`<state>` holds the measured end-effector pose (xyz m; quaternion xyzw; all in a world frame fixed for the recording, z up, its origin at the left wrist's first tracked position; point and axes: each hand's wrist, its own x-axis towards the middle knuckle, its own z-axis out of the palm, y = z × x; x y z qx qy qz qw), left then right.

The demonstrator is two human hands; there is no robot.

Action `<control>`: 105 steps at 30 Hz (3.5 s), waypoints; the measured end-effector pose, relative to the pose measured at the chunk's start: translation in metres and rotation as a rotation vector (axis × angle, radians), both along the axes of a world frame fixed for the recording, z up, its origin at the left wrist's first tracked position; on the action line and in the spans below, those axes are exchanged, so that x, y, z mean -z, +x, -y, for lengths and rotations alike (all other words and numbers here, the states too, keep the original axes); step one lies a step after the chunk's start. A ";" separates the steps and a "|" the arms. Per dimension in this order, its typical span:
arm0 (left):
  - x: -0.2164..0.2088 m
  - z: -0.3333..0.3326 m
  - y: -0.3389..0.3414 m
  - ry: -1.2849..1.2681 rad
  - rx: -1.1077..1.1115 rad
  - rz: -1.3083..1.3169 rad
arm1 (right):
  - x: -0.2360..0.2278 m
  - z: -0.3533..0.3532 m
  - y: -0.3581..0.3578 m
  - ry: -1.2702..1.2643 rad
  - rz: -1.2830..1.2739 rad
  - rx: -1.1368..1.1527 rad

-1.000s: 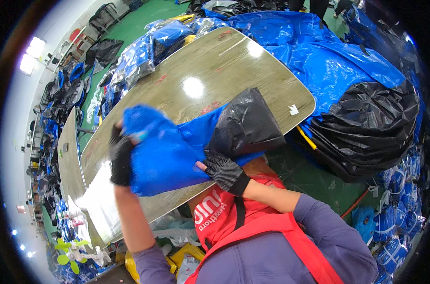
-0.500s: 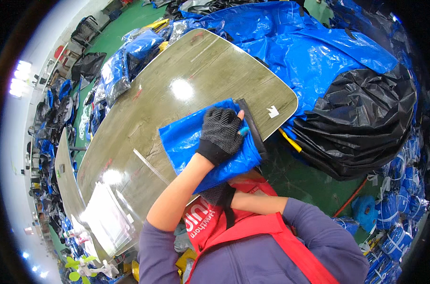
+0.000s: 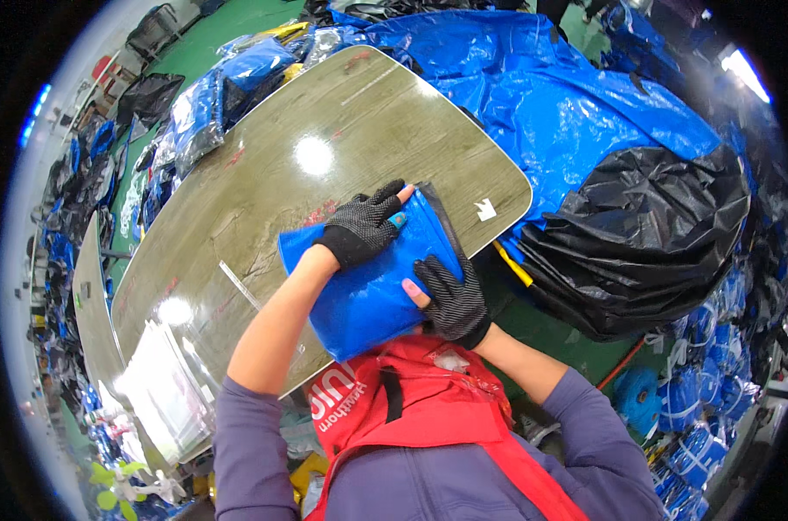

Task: The person places a blue item into a black plastic bag, folds the bag closed, and then places it into a clear plastic bag. The person repeats this process with another blue item. The person then picks up a pink bag and places it on the table.

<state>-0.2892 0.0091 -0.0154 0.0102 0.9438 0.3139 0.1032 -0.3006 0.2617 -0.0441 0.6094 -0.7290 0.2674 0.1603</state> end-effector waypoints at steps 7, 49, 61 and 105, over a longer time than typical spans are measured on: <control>0.007 0.009 0.108 0.880 -0.201 -0.024 | -0.032 -0.036 -0.052 -0.074 1.052 -0.262; 0.053 -0.017 0.260 -0.436 -0.565 -0.288 | 0.010 -0.001 -0.058 0.405 1.844 -0.045; 0.055 -0.014 0.253 -0.228 -0.862 -0.480 | -0.037 0.030 -0.088 0.641 1.752 0.041; -0.021 -0.043 0.285 -0.266 -0.653 -0.420 | -0.018 0.114 0.018 0.448 1.301 -0.231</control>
